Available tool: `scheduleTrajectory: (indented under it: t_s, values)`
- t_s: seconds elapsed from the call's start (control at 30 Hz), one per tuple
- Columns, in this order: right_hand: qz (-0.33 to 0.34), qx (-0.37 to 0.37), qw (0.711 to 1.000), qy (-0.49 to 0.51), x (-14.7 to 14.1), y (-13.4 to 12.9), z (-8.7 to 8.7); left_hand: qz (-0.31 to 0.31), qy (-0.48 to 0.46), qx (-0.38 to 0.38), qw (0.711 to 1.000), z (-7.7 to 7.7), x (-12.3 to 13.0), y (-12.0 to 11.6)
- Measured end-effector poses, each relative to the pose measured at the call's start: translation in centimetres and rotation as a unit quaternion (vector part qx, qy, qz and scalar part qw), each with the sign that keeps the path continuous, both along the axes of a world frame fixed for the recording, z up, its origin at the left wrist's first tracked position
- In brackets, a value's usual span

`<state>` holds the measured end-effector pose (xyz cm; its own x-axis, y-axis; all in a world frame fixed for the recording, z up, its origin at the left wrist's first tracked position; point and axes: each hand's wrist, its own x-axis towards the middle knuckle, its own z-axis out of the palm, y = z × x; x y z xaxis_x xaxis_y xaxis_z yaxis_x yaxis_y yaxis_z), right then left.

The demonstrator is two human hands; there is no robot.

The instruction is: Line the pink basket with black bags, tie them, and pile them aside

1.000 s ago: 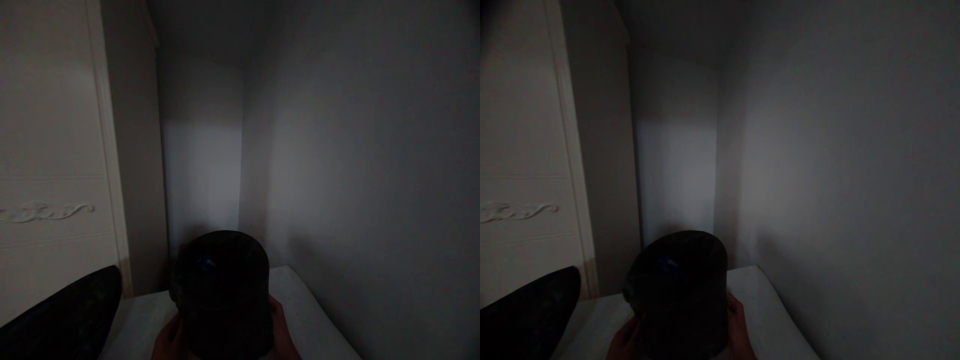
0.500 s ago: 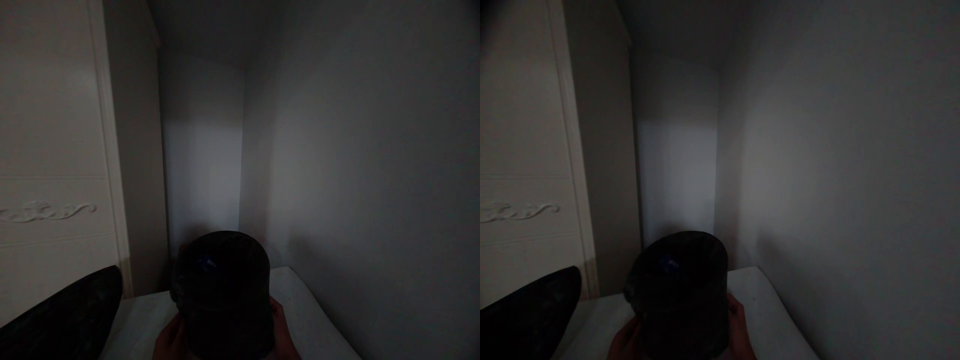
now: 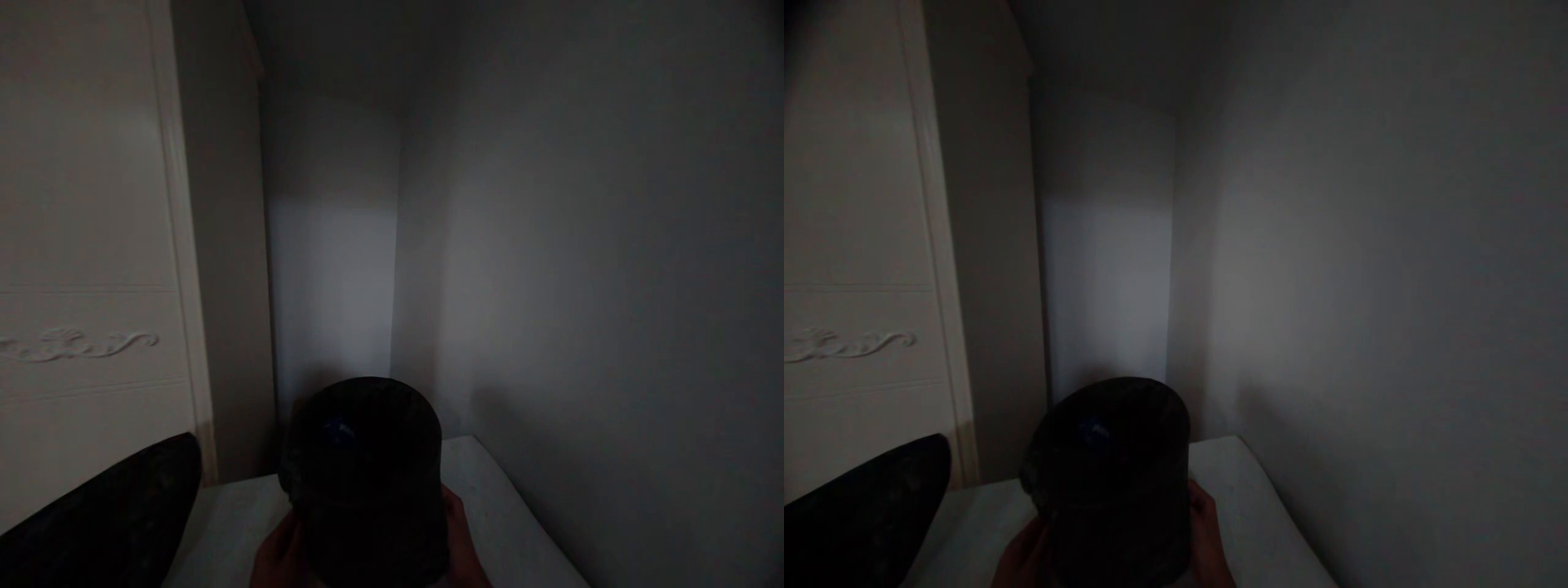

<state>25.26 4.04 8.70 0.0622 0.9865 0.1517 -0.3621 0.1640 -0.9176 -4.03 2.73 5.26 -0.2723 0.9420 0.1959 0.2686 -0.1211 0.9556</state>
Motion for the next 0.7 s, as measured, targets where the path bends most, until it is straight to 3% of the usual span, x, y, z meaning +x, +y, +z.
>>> scheduleTrajectory:
  t_s: [0.2,0.47,0.7]
  values:
    - [0.021,-0.004,0.999,0.026,-0.1,-0.1,0.3,0.002,-0.001,0.007,1.0,0.6,0.3,-0.3]
    - [-0.016,-0.006,1.0,0.018,0.1,0.0,-0.6,-0.012,-0.004,0.023,1.0,0.0,0.0,-0.1]
    - [0.012,-0.003,1.0,0.02,0.2,0.3,-0.7,-0.024,0.0,0.013,1.0,-0.3,0.1,0.0]
